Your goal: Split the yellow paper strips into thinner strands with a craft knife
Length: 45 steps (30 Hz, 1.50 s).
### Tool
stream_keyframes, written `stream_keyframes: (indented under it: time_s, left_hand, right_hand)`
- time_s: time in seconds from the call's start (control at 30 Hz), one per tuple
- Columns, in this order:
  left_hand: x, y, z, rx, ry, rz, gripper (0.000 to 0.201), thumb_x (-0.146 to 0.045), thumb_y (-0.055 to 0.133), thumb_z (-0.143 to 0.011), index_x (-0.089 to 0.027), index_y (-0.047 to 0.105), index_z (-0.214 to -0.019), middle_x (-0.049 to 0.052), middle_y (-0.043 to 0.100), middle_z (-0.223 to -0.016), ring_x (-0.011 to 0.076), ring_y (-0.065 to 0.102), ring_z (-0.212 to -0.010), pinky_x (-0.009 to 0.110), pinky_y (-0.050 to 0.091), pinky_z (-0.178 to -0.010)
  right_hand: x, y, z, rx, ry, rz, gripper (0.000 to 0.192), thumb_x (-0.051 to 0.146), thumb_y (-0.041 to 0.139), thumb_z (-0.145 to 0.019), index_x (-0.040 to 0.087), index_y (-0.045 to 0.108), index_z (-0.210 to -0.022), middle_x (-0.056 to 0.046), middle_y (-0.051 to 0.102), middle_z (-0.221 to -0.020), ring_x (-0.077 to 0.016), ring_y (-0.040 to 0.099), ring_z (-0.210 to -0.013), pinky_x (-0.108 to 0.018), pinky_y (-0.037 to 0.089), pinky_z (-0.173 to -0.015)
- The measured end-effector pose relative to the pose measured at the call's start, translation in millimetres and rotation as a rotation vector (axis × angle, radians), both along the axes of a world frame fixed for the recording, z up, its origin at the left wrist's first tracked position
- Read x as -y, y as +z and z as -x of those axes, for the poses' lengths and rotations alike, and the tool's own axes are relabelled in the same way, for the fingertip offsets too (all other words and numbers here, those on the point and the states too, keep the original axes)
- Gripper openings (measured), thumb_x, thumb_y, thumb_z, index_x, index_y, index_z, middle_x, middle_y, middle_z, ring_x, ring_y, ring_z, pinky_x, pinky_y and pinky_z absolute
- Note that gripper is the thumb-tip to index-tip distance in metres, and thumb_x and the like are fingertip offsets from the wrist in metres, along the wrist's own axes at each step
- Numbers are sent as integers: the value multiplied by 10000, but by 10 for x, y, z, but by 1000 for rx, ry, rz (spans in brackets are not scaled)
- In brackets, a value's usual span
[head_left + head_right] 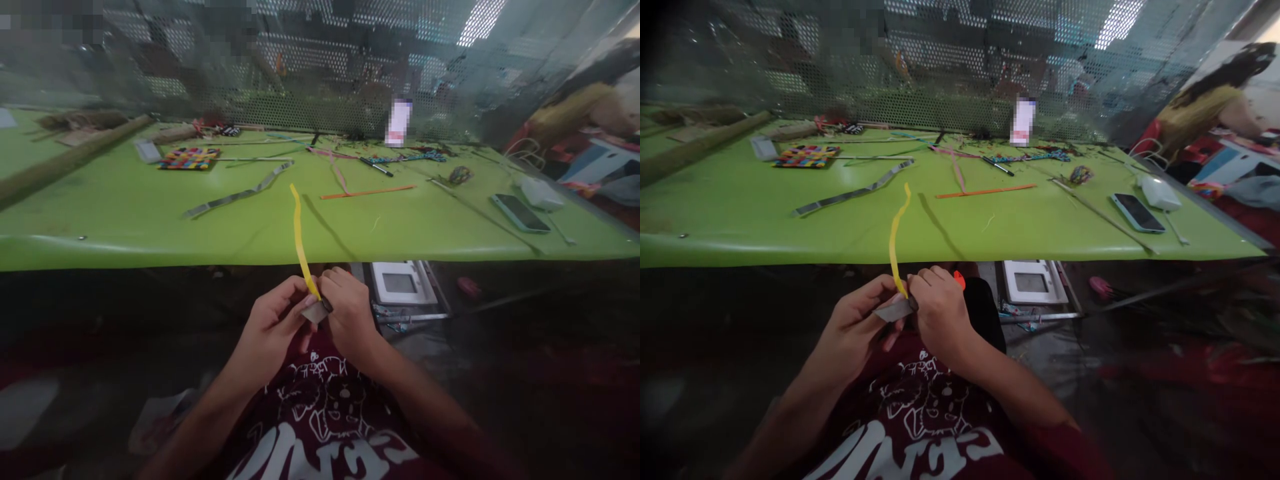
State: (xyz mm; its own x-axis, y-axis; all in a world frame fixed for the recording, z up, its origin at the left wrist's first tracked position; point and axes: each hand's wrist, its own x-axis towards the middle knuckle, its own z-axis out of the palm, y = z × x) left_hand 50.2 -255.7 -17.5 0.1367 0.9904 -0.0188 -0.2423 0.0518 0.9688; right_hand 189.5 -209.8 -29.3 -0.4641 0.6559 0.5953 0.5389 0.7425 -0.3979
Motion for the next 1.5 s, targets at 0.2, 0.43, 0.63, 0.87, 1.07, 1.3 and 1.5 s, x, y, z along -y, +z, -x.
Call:
stream_keyframes:
  time_s: [0.2, 0.43, 0.63, 0.87, 1.07, 1.3, 1.5]
  left_hand:
    - [-4, -14, 1, -9, 5, -21, 63, -253, 612, -915, -192, 617, -897, -44, 556, -624, 50, 458, -439, 157, 351, -406]
    - [7, -59, 18, -10, -22, -52, 95, -273, 576, -949, -195, 615, -908, -47, 561, -635, 52, 467, -446, 160, 347, -413]
    - [3, -35, 19, -17, -20, -59, 70, -253, 595, -939, -198, 620, -903, -50, 555, -640, 50, 467, -445, 164, 349, -413]
    - [8, -32, 17, -24, -9, -67, 128, -280, 577, -953, -197, 588, -856, -46, 557, -641, 51, 466, -447, 168, 344, -414]
    - [18, -34, 23, -29, -4, -89, 180, -308, 566, -961, -195, 567, -820, -46, 558, -646, 53, 478, -463, 175, 351, -430]
    - [21, -45, 24, -14, -13, -75, 168, -307, 584, -953, -197, 580, -826, -44, 569, -640, 57, 481, -468, 175, 348, -434]
    - [-12, -106, 11, 35, 12, -22, 118, -279, 600, -944, -195, 593, -861, -47, 557, -620, 56, 462, -451, 168, 334, -417]
  right_hand:
    - [-1, -20, 12, -11, -2, 2, 296, 150, 368, -984, 161, 531, -737, -44, 519, -696, -155, 409, -661, -267, 301, -630]
    - [-1, -21, 23, -19, -6, 10, 317, 164, 364, -1002, 151, 544, -742, -46, 527, -709, -150, 415, -656, -264, 301, -622]
    - [-4, -33, 28, -7, -19, -3, 308, 160, 363, -1001, 159, 527, -740, -40, 514, -700, -150, 406, -655, -263, 298, -633]
    - [-3, -43, 40, 4, -28, 10, 293, 146, 368, -999, 150, 558, -775, -49, 538, -725, -150, 416, -664, -260, 297, -635]
    - [-2, -57, 45, -17, -31, 12, 289, 115, 372, -984, 154, 547, -756, -46, 541, -722, -145, 412, -655, -259, 292, -623]
    - [-3, -56, 57, -18, -44, 28, 301, 123, 369, -986, 166, 501, -718, -34, 517, -693, -138, 403, -636, -256, 284, -615]
    - [-61, -113, -19, -66, 57, 115, 242, 136, 440, -926, 172, 429, -687, -10, 472, -674, -124, 391, -640, -251, 277, -604]
